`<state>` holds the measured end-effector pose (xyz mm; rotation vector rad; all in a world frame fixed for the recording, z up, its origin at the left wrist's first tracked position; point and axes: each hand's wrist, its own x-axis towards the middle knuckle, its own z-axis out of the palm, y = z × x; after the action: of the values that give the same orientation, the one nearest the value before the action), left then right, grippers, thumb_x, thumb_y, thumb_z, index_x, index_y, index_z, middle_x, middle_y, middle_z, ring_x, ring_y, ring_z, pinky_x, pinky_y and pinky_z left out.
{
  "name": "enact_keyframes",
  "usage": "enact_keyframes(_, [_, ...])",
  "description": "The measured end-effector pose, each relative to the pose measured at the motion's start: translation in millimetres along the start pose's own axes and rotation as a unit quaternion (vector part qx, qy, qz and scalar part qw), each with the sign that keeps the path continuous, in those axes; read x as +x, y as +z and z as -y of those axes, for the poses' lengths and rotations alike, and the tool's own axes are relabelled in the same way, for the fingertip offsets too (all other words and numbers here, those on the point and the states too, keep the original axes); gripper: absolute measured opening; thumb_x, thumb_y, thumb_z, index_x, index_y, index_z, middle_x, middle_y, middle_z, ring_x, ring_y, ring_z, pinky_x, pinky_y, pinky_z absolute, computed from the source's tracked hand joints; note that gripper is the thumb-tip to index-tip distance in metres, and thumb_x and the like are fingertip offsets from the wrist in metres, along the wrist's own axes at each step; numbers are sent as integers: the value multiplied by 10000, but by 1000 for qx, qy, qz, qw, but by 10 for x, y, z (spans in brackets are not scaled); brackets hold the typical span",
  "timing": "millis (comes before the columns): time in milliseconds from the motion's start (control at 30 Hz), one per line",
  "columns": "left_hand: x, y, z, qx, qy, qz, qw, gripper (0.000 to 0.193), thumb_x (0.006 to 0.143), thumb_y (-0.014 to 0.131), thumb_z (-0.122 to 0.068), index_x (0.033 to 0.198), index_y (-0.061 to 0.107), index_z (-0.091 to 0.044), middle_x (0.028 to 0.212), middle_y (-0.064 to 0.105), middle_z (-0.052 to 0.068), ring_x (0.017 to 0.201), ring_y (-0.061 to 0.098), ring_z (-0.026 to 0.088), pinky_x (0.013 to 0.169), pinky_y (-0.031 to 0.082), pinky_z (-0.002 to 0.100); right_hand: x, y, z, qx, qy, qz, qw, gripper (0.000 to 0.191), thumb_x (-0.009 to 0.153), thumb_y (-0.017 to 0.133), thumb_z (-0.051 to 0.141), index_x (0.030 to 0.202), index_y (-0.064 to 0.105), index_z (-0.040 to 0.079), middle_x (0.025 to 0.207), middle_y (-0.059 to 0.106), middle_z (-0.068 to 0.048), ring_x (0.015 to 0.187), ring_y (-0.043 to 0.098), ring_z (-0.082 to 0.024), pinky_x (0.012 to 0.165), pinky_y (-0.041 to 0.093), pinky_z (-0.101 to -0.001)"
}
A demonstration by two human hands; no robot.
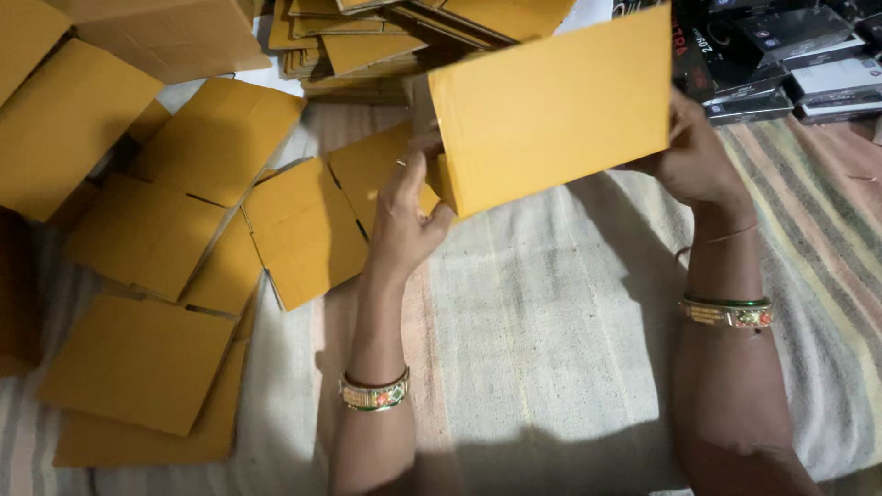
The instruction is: The person folds flat yellow cardboard blanks into small boxes on a fabric-covered surface. They press the sides to shape the box, tuck the flaps closed, and set the finished box aside, repeating the folding cycle with additional blanks.
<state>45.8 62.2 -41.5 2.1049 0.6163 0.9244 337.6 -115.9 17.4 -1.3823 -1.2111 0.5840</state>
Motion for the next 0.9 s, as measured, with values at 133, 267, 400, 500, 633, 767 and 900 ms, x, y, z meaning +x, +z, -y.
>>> enact_keyframes(133, [71,-52,13,44,114,-44,992,635,854,740,8,1443,540,-122,1557,541,89,1514,461,308,1224,486,418,53,24,-11,-124,-16,78,989,616,795,709,-136,1370,595,55,1350,647,-86,1286,589,-240,1073,513,-406])
enact_keyframes(267, [110,-150,-65,151,27,44,987,669,753,819,-34,1372,601,-165,1527,503,31,1462,400,290,1217,243,522,25,-18,50,-184,126,124,967,591,804,671,-130,1326,639,143,1353,681,-65,1313,607,-233,1088,509,-380])
enact_keyframes(400, [-39,-470,-171,41,-77,188,978,719,606,661,97,1264,734,-182,1587,479,23,1561,236,245,1243,248,438,7,-38,108,-250,125,147,949,488,768,673,-128,1142,778,167,1515,557,-36,1368,554,-223,1053,526,-386])
enact_keyframes(500, [-47,-637,-278,1,-68,259,963,639,615,774,-13,1241,759,-140,1534,574,28,1611,155,241,1273,157,462,11,-48,98,-258,159,142,943,470,745,685,-84,1122,781,180,1483,588,-42,1333,587,-216,1057,519,-377])
enact_keyframes(633, [-62,-796,-432,-20,-84,326,941,727,582,954,-264,1239,711,-67,1481,584,42,1585,87,241,1249,89,482,7,-94,5,-257,235,106,932,307,842,760,191,1147,784,162,1359,710,-101,1245,671,-263,1065,510,-409])
enact_keyframes(767, [-84,-699,-481,-40,-61,297,952,706,614,959,-370,1194,741,-32,1431,621,55,1546,96,285,1122,319,513,-17,-167,-77,-68,203,111,970,546,1088,523,551,1103,833,101,1336,736,-206,1282,642,-326,1116,478,-440])
enact_keyframes(900, [-85,-580,-340,-22,-60,253,965,414,763,889,-298,1033,820,8,1230,730,149,1487,379,265,1147,364,454,-59,-225,-44,-92,163,135,973,465,893,584,507,1015,813,122,1544,548,-92,1451,477,-246,1114,398,-435])
